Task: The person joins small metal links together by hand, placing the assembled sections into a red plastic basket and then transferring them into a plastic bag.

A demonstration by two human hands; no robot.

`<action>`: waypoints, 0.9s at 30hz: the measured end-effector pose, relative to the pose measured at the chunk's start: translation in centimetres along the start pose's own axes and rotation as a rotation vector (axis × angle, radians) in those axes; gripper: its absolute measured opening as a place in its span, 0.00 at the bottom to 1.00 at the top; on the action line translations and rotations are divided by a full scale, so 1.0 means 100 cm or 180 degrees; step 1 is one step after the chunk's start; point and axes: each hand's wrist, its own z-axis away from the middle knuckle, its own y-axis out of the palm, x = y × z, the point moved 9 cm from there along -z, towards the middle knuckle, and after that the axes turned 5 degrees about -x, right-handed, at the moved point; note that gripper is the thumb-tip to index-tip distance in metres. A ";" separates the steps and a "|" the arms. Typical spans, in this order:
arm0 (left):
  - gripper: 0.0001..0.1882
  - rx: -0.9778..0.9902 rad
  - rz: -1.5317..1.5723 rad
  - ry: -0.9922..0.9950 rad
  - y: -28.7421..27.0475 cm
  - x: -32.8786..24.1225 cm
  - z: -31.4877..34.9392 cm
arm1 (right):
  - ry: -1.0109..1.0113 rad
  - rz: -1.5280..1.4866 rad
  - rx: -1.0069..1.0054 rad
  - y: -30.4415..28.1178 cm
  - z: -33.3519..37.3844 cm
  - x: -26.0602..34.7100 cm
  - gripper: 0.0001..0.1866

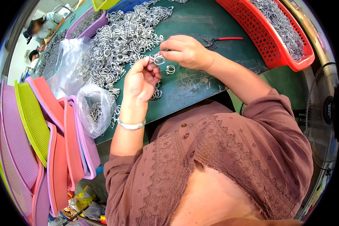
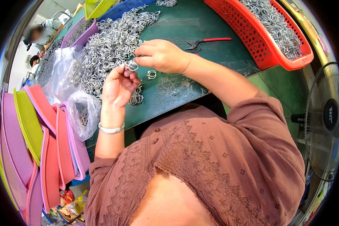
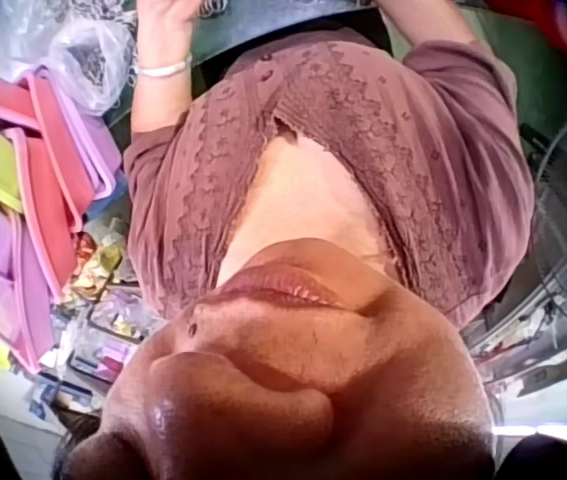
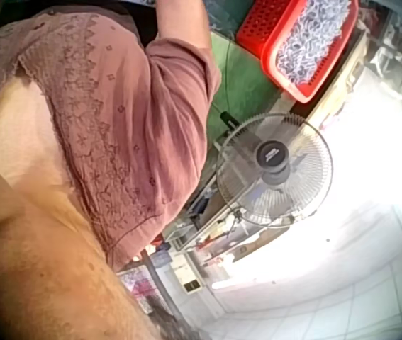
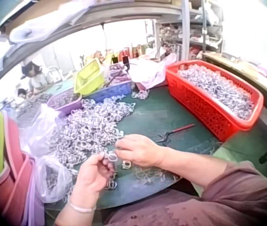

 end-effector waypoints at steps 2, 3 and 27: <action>0.07 -0.0068 0.0104 -0.0013 -0.003 0.001 -0.003 | -0.0088 0.0137 -0.0016 0.004 0.002 0.002 0.09; 0.07 -0.0198 0.0027 0.0073 -0.007 0.002 -0.003 | -0.0117 0.0173 -0.0005 0.004 0.002 0.004 0.09; 0.01 -0.0032 -0.2557 0.3623 0.031 -0.046 0.046 | 0.4410 -0.3495 -0.0117 0.040 0.051 -0.036 0.07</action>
